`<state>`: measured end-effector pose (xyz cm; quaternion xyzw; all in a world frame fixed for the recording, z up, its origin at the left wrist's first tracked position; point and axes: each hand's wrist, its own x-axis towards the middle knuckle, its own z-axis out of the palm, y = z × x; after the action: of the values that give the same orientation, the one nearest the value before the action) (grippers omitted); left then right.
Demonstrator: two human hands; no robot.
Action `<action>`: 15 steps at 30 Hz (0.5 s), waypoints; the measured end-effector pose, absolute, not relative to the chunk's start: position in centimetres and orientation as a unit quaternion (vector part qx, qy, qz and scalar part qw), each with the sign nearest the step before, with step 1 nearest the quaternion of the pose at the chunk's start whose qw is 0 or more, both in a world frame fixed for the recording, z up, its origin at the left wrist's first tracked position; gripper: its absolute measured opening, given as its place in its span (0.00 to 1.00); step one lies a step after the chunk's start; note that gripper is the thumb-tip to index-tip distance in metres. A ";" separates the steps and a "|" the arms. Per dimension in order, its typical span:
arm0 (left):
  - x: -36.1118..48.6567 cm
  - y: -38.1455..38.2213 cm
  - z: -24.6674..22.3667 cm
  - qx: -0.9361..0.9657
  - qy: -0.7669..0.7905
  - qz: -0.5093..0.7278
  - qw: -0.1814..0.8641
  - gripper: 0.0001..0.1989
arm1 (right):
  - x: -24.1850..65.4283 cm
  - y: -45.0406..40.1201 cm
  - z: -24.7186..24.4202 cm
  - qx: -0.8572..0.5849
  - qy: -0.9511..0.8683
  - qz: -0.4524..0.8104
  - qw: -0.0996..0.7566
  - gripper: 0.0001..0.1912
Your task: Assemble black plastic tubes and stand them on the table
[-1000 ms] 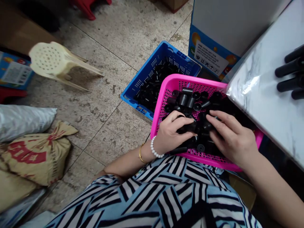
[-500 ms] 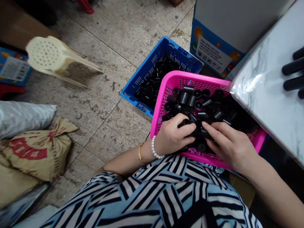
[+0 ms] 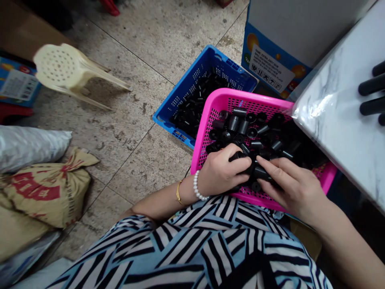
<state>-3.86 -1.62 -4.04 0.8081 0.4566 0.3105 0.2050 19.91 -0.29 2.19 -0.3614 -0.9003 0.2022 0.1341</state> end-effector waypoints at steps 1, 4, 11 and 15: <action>-3.8 -1.6 -4.0 0.814 0.448 0.311 0.199 0.08 | 19.6 -0.3 2.0 -0.362 -0.899 0.209 0.129 0.35; -3.7 -1.4 -4.1 0.814 0.437 0.325 0.202 0.07 | 18.6 0.0 1.4 -0.370 -0.876 0.286 0.116 0.40; -3.6 -0.9 -4.6 0.731 0.447 0.426 0.291 0.14 | 20.4 -0.2 0.8 -0.512 -0.634 0.540 0.211 0.26; -4.4 -0.6 -4.5 0.684 0.410 0.476 0.370 0.17 | 22.2 -1.2 0.6 -0.556 -0.507 0.620 0.221 0.16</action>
<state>-4.43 -0.57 -4.52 0.6845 0.4098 0.4764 0.3697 22.15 -1.22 0.62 -0.5562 -0.5066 0.6205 0.2215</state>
